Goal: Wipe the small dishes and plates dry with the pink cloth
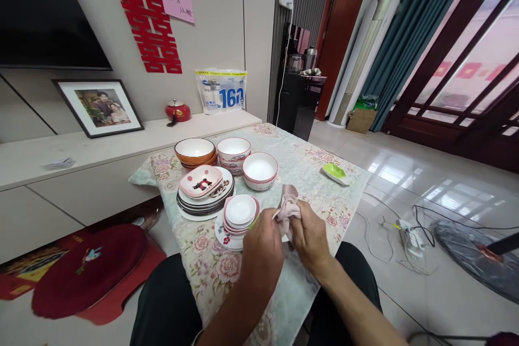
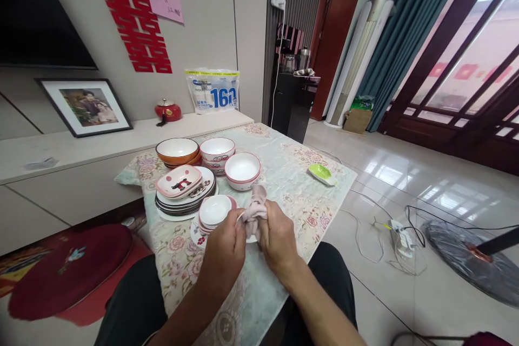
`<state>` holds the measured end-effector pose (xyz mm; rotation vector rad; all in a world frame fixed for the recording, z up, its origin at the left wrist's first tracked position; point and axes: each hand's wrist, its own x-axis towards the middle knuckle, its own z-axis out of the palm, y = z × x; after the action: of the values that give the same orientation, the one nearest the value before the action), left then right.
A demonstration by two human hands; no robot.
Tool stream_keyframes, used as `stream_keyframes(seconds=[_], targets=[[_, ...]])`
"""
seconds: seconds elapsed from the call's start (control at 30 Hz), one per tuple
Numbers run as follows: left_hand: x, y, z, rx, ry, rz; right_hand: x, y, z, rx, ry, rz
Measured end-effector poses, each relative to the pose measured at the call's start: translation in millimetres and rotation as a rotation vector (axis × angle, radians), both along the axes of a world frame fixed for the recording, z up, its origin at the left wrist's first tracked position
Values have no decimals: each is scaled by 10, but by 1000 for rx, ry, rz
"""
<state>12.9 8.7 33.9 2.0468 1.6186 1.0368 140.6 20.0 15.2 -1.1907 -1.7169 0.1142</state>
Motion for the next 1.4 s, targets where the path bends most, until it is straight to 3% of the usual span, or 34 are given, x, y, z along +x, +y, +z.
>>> stream_keyframes(seconds=[0.07,0.17,0.23,0.3,0.4,0.47,0.67,0.77,0.87,0.97,1.03,1.13,1.27,1.33,1.4], targets=[[92,-43,-47,12,-128,99,-155,-36,-89,-91,245,-109],[121,-91,-115,-9,-239,209,-252,-78,-206,-184,353,-149],[45,-89,-128,-92,-202,127,-178,-86,-219,-177,232,-77],[-69,-60,-106,-164,-66,-11,-25,-72,-174,-95,-23,75],[-181,-4,-37,-113,130,-151,190,-23,-60,95,-346,225],[-165,14,1,-66,134,-154,225,4,-12,132,-356,213],[80,-60,-34,-26,-109,72,-188,-64,-187,-81,282,-103],[80,-108,-105,-22,-207,150,-308,-127,-296,-203,423,-136],[-45,-99,-134,-94,-165,23,-160,-134,-281,-178,217,-15],[-165,-43,-111,-111,11,-131,101,-81,-166,17,-174,202],[-167,-18,-83,-72,39,-164,192,-48,-87,89,-265,224],[-47,-40,-54,-58,-60,-55,100,-57,-57,-6,-49,113],[111,-135,-86,-65,-260,138,-209,-168,-196,-174,363,-81],[91,-157,-121,-89,-300,165,-255,-215,-262,-216,397,-92],[4,-142,-140,-154,-241,76,-173,-223,-275,-213,288,-27]])
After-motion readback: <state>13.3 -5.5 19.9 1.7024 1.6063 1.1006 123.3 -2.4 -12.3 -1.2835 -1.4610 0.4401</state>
